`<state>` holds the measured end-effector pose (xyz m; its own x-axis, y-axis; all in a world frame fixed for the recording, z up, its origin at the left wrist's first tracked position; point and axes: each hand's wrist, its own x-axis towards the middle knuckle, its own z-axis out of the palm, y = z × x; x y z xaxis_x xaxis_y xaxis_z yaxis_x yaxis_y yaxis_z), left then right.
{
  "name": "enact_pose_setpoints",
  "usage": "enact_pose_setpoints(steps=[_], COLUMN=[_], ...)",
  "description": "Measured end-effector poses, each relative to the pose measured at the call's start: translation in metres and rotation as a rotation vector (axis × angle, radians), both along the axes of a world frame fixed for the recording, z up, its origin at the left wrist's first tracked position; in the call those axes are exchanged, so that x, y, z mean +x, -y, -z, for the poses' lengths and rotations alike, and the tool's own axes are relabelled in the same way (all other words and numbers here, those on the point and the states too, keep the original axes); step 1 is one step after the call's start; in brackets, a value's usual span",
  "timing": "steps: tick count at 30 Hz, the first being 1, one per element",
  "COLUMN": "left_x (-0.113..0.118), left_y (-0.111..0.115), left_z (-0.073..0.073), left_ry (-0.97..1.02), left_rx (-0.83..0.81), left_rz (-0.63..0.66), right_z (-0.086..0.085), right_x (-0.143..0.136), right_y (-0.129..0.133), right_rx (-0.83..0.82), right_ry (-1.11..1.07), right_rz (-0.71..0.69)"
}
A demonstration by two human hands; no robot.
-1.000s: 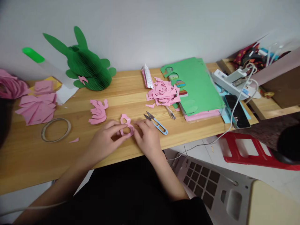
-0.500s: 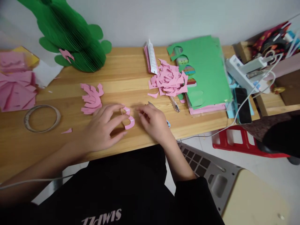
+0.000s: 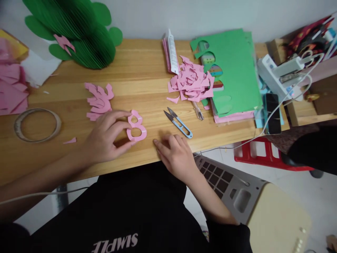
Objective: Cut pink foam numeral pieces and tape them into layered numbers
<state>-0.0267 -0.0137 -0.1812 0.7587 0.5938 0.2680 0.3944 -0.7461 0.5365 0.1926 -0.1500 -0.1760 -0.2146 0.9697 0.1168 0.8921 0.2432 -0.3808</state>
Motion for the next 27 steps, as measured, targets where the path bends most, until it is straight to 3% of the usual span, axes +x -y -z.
enact_pose_setpoints(steps=[7,11,17,22,27], left_x=[-0.004,-0.005,-0.003,-0.002,0.000], left_y=[0.003,0.006,0.009,0.009,0.009], left_z=[0.008,0.010,0.009,0.005,0.005], left_ry=[0.064,0.071,-0.008,-0.094,-0.074], left_rx=[0.013,0.066,0.221,0.274,0.265], left_rz=[0.016,0.046,0.078,0.119,0.089], right_z=[-0.002,-0.006,-0.006,-0.004,-0.003], right_x=[-0.001,-0.002,-0.007,-0.014,-0.015], right_y=[0.010,0.006,-0.031,-0.068,-0.080], right_rx=[0.027,0.034,0.110,0.151,0.116], right_ry=[0.082,-0.005,-0.178,-0.175,-0.161], right_rz=[-0.054,-0.036,0.063,0.034,-0.009])
